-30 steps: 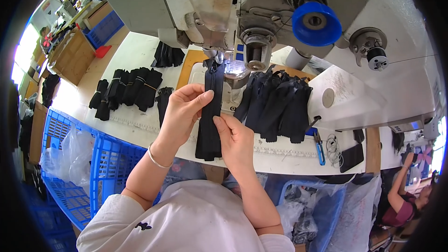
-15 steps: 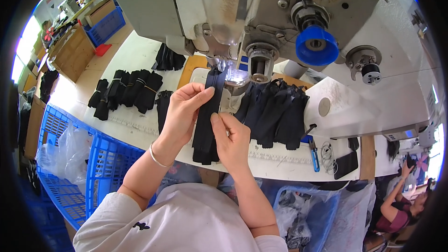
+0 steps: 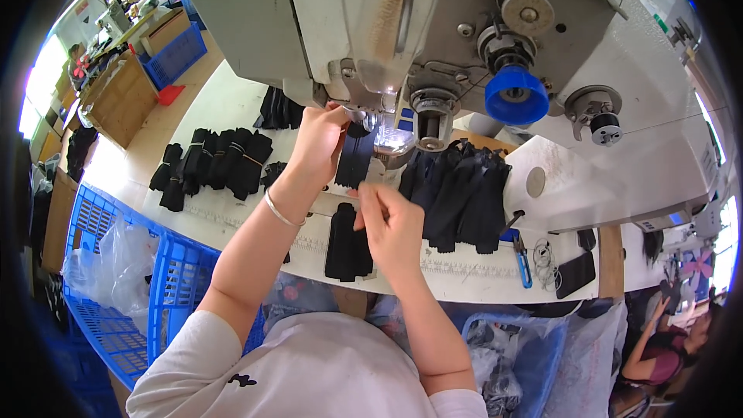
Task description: The recorder uses an industrial sewing machine to stitch components onto black zippers in an industrial setting.
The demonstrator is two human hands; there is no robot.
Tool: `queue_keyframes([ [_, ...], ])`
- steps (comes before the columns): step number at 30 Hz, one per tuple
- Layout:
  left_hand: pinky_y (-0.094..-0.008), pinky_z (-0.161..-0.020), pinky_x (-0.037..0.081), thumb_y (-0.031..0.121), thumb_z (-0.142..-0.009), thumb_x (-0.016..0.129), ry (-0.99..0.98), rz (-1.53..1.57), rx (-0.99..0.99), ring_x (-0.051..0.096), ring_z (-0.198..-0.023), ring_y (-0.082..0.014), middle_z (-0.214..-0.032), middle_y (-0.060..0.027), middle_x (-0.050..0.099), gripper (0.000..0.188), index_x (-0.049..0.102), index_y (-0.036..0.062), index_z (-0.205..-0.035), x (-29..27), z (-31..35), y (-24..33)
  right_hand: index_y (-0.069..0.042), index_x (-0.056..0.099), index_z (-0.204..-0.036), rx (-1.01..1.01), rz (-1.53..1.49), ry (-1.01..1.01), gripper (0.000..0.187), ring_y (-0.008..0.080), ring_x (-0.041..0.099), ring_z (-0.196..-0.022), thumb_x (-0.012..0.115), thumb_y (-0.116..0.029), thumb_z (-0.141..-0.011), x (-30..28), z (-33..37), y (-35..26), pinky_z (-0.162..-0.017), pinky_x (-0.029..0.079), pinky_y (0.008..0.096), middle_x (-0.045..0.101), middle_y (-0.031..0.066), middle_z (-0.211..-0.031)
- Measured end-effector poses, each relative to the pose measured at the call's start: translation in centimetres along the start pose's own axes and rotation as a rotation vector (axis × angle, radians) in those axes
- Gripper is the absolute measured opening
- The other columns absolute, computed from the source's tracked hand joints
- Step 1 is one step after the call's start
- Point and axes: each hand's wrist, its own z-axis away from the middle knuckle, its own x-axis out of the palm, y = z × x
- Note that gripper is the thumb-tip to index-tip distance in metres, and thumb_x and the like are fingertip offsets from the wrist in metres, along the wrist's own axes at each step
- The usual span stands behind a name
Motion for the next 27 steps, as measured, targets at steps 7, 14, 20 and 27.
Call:
queue_keyframes([
  [7, -0.0218, -0.046, 0.023, 0.004, -0.08, 0.056, -0.023, 0.057, 0.012, 0.034, -0.05, -0.0009, -0.059, 0.006, 0.047, 0.006, 0.059, 0.0042, -0.075, 0.0, -0.7, -0.8, -0.001, 0.069, -0.091, 0.188, 0.084, -0.001, 0.017, 0.0041, 0.052, -0.056, 0.058, -0.014, -0.091, -4.2, 4.0, 3.8, -0.053, 0.038, 0.0199, 0.059, 0.0032, -0.061],
  [14, -0.0226, -0.055, 0.047, 0.0, -0.085, 0.056, -0.024, 0.01, -0.014, 0.056, -0.063, -0.0069, -0.074, -0.0013, 0.058, 0.003, 0.058, -0.0016, -0.086, -0.8, 0.6, 0.8, -0.004, 0.062, -0.101, -0.174, 0.737, 0.355, 0.017, 0.0199, 0.053, -0.07, 0.062, -0.01, -0.085, -9.2, -0.9, 6.4, -0.068, 0.045, 0.0312, 0.054, 0.0082, -0.088],
  [20, -0.0185, -0.051, 0.031, 0.014, -0.084, 0.068, 0.188, -0.28, 0.106, 0.041, -0.055, -0.0024, -0.065, 0.0046, 0.051, 0.015, 0.061, 0.0016, -0.079, -5.8, 5.2, 1.9, -0.004, 0.06, -0.087, -0.127, 1.131, 0.257, 0.021, 0.0289, 0.058, -0.079, 0.065, -0.024, -0.083, -10.1, -3.9, 7.4, -0.074, 0.046, 0.0394, 0.057, 0.0089, -0.086],
  [27, -0.0246, -0.06, 0.038, 0.011, -0.079, 0.071, 0.293, -1.12, 0.108, 0.049, -0.064, -0.0086, -0.07, 0.0001, 0.055, 0.014, 0.061, 0.0022, -0.083, -14.0, 10.5, -2.7, -0.001, 0.059, -0.086, 0.005, 0.634, 0.282, 0.009, 0.0219, 0.062, -0.068, 0.062, -0.01, -0.083, -10.3, -4.1, 5.4, -0.066, 0.048, 0.0307, 0.062, 0.0103, -0.076],
])
